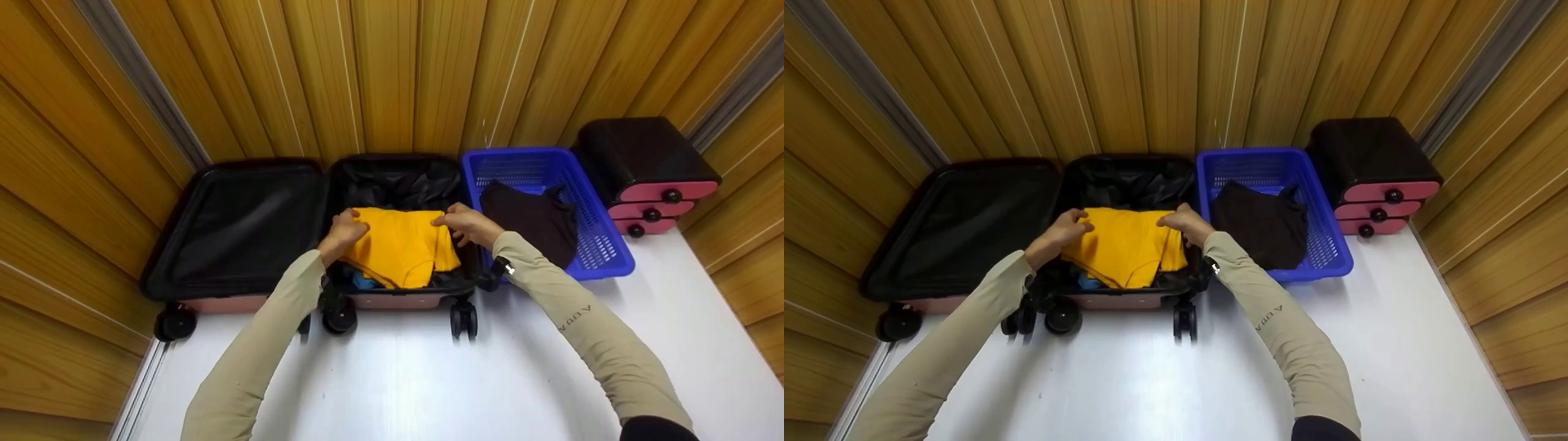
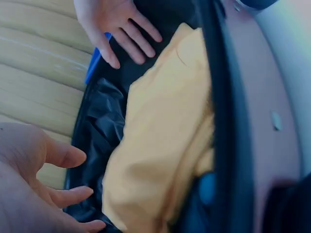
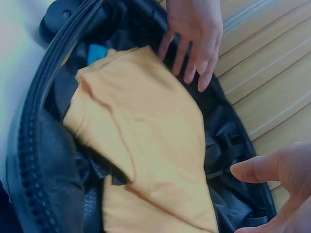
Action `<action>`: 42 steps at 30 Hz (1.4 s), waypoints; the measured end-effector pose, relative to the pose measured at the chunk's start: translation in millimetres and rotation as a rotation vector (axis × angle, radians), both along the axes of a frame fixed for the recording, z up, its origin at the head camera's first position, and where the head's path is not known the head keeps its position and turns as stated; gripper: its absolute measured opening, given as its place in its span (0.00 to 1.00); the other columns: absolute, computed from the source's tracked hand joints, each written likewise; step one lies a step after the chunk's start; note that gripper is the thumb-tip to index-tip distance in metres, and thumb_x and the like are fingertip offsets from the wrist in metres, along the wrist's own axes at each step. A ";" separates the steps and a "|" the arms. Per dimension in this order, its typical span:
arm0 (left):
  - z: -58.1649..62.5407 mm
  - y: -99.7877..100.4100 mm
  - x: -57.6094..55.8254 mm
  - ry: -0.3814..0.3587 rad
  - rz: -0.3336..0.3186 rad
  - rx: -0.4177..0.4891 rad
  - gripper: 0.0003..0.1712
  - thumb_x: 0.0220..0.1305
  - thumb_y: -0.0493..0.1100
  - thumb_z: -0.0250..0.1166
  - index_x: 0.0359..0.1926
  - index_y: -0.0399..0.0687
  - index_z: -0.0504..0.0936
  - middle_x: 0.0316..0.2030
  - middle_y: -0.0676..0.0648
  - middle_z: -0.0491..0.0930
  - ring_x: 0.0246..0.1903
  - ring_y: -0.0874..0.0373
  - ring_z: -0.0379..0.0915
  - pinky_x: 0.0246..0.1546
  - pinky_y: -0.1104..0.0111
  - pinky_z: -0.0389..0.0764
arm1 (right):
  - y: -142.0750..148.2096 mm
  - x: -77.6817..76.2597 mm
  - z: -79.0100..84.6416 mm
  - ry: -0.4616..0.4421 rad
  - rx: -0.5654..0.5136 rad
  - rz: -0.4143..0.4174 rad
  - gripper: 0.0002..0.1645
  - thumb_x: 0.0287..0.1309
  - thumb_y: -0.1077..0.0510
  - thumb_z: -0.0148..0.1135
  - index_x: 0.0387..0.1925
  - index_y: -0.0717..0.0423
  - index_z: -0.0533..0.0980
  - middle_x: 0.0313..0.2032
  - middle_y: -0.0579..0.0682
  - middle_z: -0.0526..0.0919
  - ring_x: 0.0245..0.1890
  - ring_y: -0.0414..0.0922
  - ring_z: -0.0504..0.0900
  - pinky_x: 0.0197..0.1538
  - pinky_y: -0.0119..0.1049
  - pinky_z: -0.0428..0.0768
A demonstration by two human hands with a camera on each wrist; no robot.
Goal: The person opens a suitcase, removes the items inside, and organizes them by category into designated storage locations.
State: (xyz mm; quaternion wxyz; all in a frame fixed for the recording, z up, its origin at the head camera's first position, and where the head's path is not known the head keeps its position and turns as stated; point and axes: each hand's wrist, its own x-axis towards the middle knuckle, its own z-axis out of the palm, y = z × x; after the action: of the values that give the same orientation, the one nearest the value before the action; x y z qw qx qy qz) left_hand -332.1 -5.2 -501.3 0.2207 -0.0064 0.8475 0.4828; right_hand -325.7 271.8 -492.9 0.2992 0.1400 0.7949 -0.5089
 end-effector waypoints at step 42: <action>-21.5 -15.2 16.3 -0.112 0.096 0.226 0.28 0.67 0.39 0.71 0.63 0.29 0.77 0.41 0.44 0.84 0.32 0.60 0.79 0.35 0.72 0.82 | 1.0 2.4 -11.2 0.167 -0.175 -0.267 0.15 0.62 0.64 0.70 0.41 0.56 0.69 0.35 0.47 0.75 0.27 0.37 0.78 0.31 0.26 0.79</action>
State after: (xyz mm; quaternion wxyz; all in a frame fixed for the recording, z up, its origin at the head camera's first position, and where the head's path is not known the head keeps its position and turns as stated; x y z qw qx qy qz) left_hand -315.7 -20.4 -522.8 0.2438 -0.0491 0.7726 0.5842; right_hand -323.3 272.8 -504.1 0.1730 0.1751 0.7440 -0.6212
